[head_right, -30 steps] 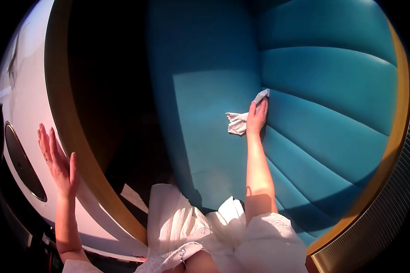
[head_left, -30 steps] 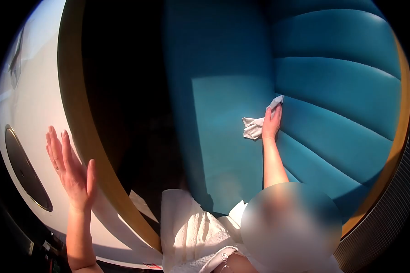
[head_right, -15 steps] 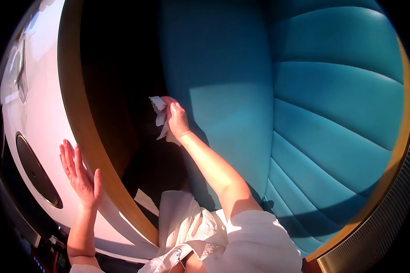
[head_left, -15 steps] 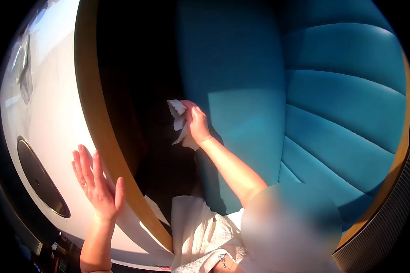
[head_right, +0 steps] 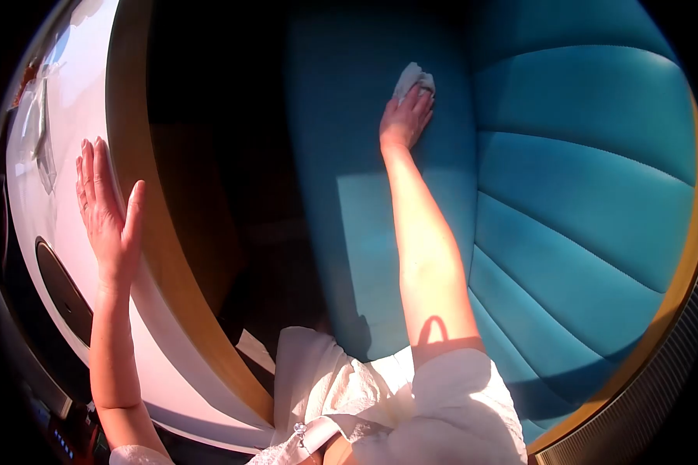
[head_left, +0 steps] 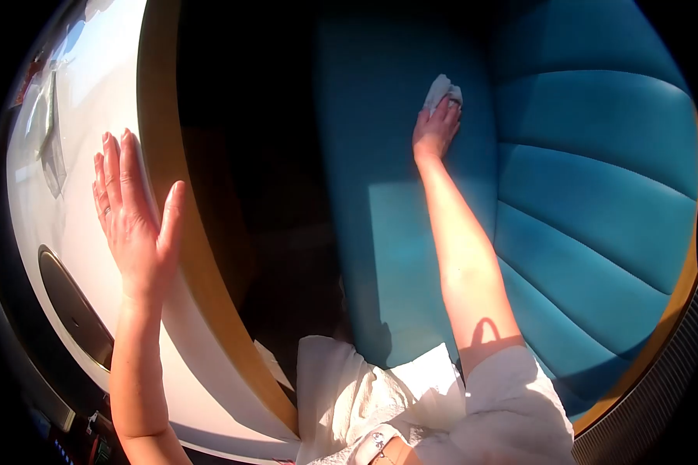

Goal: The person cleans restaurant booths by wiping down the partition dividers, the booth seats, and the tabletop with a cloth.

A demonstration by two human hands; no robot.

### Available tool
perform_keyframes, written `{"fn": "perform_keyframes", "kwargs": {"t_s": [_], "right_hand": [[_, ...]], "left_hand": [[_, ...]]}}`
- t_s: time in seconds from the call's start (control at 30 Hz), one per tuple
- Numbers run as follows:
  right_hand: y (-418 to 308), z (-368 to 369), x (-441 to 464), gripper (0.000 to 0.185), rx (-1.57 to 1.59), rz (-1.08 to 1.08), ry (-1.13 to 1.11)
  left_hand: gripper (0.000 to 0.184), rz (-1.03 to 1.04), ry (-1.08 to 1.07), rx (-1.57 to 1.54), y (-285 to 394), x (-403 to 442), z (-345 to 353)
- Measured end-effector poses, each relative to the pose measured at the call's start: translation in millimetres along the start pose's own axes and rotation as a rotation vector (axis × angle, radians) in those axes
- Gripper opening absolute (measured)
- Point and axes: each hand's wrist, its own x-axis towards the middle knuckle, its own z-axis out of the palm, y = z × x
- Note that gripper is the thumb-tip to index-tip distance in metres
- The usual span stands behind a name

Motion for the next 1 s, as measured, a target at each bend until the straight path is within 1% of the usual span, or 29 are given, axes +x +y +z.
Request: {"fn": "perform_keyframes", "kwargs": {"t_s": [0.03,0.07,0.1,0.13,0.17,0.2,0.27,0.3,0.33,0.37,0.4,0.43,0.47,0.53,0.6,0.63,0.67,0.7,0.73,0.77,0.83,0.87,0.9,0.93,0.97,1.0], "right_hand": [[-48,-2,-13,0.051,0.077,-0.182,-0.113],[-84,7,-40,0.051,0.063,-0.327,-0.213],[-110,3,-62,0.051,0.133,-0.431,-0.281],[-124,-9,-77,0.053,0.208,-0.445,-0.398],[-124,-5,-85,0.052,0.273,-0.508,-0.353],[-122,-15,-85,0.052,0.276,-0.511,-0.354],[-98,-39,-65,0.048,0.483,-0.542,-0.315],[-81,-59,-44,0.044,0.409,-0.46,-0.125],[-53,-66,-23,0.045,0.396,-0.337,0.009],[-27,-66,-3,0.043,0.258,-0.173,0.077],[4,-57,19,0.042,0.09,0.017,0.095],[29,-37,41,0.042,-0.007,0.172,0.092],[37,-13,57,0.043,-0.103,0.33,0.084],[-2,5,80,0.044,-0.264,0.305,0.182],[-40,10,102,0.042,-0.035,0.063,0.123],[-64,15,101,0.041,0.091,-0.073,0.129],[-113,26,89,0.043,0.323,-0.338,-0.019],[-135,25,78,0.048,0.423,-0.466,-0.125],[-137,15,82,0.053,0.453,-0.44,-0.172],[-162,22,50,0.054,0.506,-0.77,-0.292],[-167,10,48,0.051,0.62,-0.816,-0.448],[-142,3,41,0.047,0.515,-0.859,-0.511],[-116,-5,52,0.046,0.379,-0.813,-0.422],[-111,-4,55,0.047,0.361,-0.86,-0.413],[-47,-16,71,0.048,0.146,-0.578,-0.267],[-16,-20,84,0.047,0.039,-0.456,-0.227]], "left_hand": [[0.065,-0.001,0.018,0.003,-1,0,-2],[0.065,0.0,0.021,0.004,0,0,-3],[0.064,-0.009,0.017,0.004,2,-1,-3],[0.064,-0.022,0.017,0.009,3,-3,-7],[0.064,-0.047,-0.013,0.007,5,-2,-10],[0.065,-0.053,-0.018,-0.009,6,-1,-11],[0.065,-0.073,-0.011,-0.021,4,-1,-11],[0.065,-0.09,-0.022,-0.03,6,0,-14],[0.066,-0.1,-0.033,-0.053,7,1,-16],[0.066,-0.116,-0.042,-0.052,5,0,-20],[0.067,-0.121,-0.061,-0.055,7,0,-23],[0.067,-0.124,-0.066,-0.045,8,-1,-24],[0.067,-0.117,-0.071,-0.054,8,-1,-25],[0.068,-0.111,-0.098,-0.042,4,2,-22],[0.07,-0.121,-0.117,-0.113,6,4,-29],[0.072,-0.104,-0.107,-0.111,3,3,-28],[0.072,-0.088,-0.115,-0.099,2,9,-28],[0.072,-0.098,-0.127,-0.095,8,12,-33],[0.073,-0.111,-0.127,-0.106,9,6,-33],[0.073,-0.094,-0.122,-0.092,8,11,-36],[0.074,-0.113,-0.131,-0.114,5,6,-32],[0.074,-0.101,-0.12,-0.12,5,11,-31],[0.073,-0.109,-0.126,-0.115,8,13,-33],[0.073,-0.119,-0.135,-0.104,8,9,-34],[0.073,-0.118,-0.128,-0.108,6,11,-32],[0.074,-0.118,-0.137,-0.108,5,12,-30]]}}
